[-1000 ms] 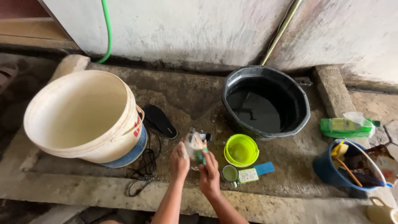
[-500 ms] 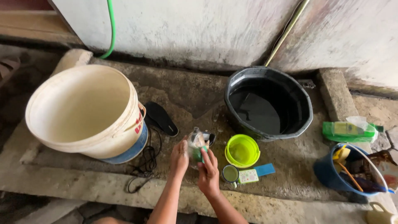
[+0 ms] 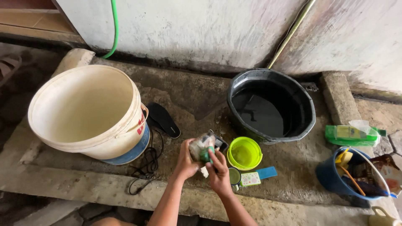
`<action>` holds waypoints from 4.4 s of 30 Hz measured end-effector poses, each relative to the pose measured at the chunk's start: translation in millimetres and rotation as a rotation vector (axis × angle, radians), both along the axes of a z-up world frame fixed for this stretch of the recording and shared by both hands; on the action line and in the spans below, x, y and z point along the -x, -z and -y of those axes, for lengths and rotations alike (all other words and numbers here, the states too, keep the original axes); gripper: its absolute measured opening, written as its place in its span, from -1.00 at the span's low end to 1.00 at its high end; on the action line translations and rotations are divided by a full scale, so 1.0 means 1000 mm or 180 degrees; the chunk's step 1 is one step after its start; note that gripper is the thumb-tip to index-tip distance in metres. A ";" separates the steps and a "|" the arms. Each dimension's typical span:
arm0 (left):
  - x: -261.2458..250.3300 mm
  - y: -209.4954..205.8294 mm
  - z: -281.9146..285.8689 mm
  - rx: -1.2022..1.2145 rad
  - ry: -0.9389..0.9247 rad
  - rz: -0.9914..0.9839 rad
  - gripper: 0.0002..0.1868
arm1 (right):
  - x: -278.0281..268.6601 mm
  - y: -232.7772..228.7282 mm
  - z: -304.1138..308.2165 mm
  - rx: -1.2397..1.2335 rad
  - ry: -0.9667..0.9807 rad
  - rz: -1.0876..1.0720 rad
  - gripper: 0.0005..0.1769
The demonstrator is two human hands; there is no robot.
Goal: Washing a white shoe by scrubbing it with a sponge and soapy water in a basin.
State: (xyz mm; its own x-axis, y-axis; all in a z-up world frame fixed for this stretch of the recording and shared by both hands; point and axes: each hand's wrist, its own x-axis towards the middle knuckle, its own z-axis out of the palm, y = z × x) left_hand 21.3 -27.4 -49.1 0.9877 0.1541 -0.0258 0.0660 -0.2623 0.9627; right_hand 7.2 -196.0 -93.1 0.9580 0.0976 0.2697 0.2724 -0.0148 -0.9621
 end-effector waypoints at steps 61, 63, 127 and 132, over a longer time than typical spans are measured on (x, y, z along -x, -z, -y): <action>-0.010 -0.008 0.018 -0.0175 -0.0101 -0.0944 -0.52 | -0.005 -0.065 -0.027 0.2096 0.1059 0.1523 -0.56; -0.002 -0.031 0.024 -0.1487 0.0055 -0.0552 -0.42 | 0.014 -0.053 -0.021 0.1889 0.0956 0.1487 -0.54; -0.034 0.019 -0.027 -0.1696 0.0280 0.0226 -0.64 | -0.164 0.179 0.132 0.4548 -0.0414 -0.2147 -0.47; -0.035 0.000 -0.044 -0.1822 0.0555 -0.0554 -0.52 | -0.175 0.114 0.118 0.4916 -0.1367 -0.1956 -0.40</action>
